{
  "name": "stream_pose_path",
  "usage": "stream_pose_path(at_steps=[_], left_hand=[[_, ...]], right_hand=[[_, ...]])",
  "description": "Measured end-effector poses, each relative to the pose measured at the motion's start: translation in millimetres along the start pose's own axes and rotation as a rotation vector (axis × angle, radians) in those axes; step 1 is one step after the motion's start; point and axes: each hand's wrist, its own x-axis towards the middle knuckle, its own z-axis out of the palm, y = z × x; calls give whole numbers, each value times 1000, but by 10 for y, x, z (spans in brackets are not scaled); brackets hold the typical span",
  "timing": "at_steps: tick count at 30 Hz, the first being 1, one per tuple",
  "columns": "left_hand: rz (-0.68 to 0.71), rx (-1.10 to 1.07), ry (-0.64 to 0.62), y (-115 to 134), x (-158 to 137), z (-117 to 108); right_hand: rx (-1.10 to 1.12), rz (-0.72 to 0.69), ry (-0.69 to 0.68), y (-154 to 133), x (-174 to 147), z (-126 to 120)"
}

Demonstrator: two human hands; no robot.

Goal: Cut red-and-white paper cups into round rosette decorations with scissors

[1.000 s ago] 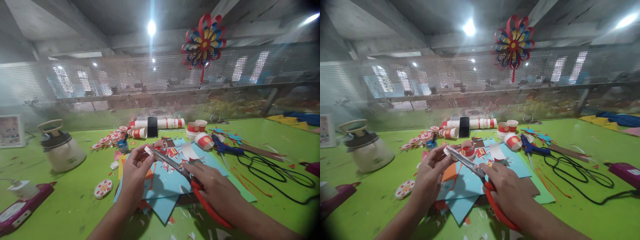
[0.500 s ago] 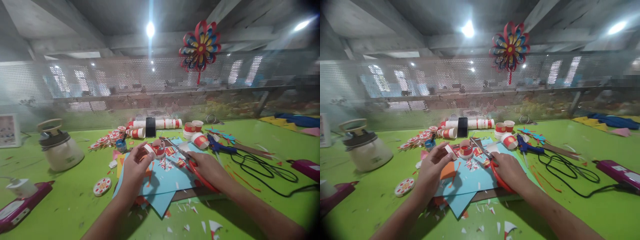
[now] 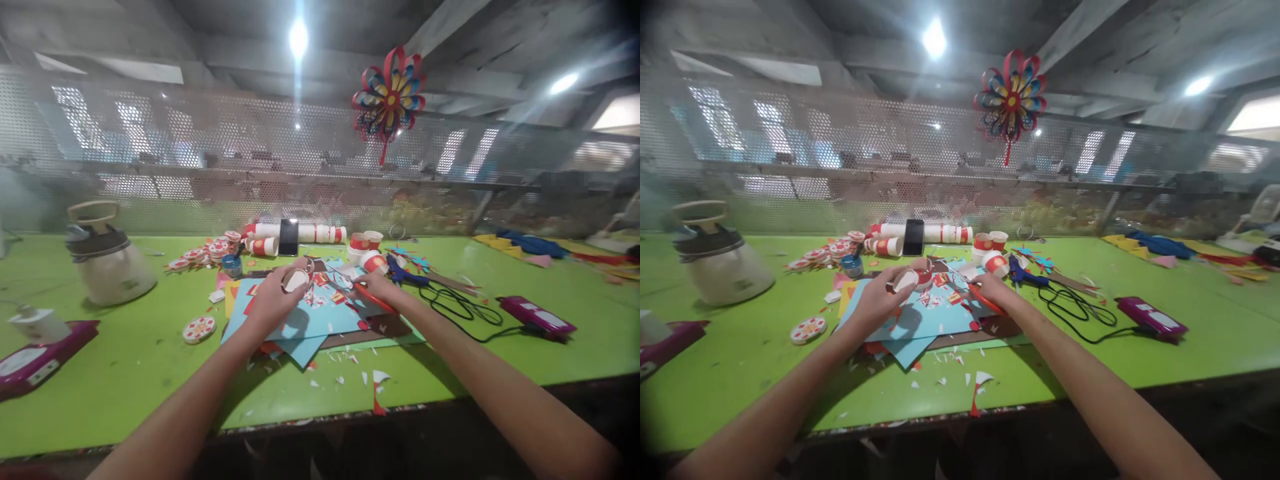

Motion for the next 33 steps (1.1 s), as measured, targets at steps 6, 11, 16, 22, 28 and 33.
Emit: stream_pose_path(at_steps=[6,11,16,22,28,33], left_hand=[[28,24,-196,11,82,-56],[13,12,-253,89,201,-281],[46,-14,-417,53,59,-404],[17,-100,-470,-34,-250,-421],[-15,-66,-506,-195,-293,-572],[13,21,-421,-282,-340,-500]], right_hand=[[-69,85,-82,115,-41,0],[-77,85,2,161,-306,10],[-97,29,72,257,-572,-14],[-159,-11,35,383,-741,-33],[-118,-136,87,223,-758,-266],[40,-294,116,-225,-426,-328]])
